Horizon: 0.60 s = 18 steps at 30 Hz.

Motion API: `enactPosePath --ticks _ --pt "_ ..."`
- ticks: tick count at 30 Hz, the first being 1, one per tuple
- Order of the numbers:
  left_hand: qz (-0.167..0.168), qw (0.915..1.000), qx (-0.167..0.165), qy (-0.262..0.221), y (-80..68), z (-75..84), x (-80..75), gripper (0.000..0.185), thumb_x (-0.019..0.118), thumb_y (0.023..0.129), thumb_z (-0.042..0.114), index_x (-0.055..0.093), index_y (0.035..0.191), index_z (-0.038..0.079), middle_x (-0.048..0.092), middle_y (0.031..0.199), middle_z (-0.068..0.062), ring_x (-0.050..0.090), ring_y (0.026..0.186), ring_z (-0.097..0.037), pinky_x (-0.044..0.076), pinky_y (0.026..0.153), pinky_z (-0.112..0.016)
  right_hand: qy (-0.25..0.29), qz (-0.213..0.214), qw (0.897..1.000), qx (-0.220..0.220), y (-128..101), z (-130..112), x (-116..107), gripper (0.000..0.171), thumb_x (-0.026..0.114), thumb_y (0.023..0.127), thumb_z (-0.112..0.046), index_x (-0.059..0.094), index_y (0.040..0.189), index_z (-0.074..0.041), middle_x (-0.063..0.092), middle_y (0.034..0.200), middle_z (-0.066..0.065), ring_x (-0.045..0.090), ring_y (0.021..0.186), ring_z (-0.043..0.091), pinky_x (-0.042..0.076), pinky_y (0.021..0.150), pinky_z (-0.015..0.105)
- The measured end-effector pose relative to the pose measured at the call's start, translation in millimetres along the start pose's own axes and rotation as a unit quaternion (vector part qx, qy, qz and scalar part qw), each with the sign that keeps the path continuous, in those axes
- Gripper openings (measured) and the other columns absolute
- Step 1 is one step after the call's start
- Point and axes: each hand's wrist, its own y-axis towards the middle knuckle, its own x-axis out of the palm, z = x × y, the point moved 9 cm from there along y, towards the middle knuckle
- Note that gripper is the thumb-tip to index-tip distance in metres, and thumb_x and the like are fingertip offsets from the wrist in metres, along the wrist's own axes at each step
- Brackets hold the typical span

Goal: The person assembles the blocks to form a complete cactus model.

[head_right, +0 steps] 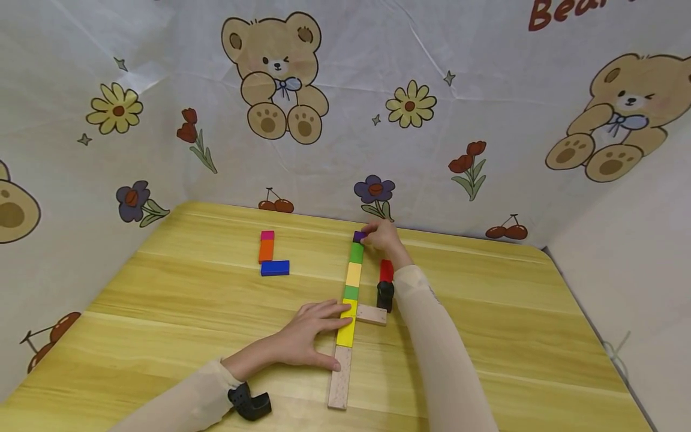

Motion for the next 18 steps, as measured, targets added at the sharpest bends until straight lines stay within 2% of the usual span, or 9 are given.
enactPosePath --ticks 8,18 --pt "0.001 1.0000 0.001 0.001 0.1 0.3 0.2 0.082 0.056 0.067 0.069 0.039 0.135 0.026 0.023 0.146 0.007 0.018 0.134 -0.026 0.019 0.101 -0.045 -0.007 -0.011 1.000 0.002 1.7 3.2 3.5 0.030 0.066 0.079 -0.011 0.063 0.109 -0.008 0.056 0.111 0.012 0.049 0.092 0.024 0.044 0.076 0.031" --pt "0.002 1.0000 0.001 -0.001 0.4 -0.5 0.6 0.081 0.057 0.067 0.067 0.039 0.135 0.025 0.024 0.146 0.006 0.018 0.134 -0.025 0.019 0.101 -0.044 -0.007 -0.019 1.000 0.001 1.4 4.3 4.7 0.030 0.065 0.080 -0.010 0.062 0.110 -0.006 0.057 0.112 0.014 0.048 0.088 0.022 0.042 0.068 0.026"
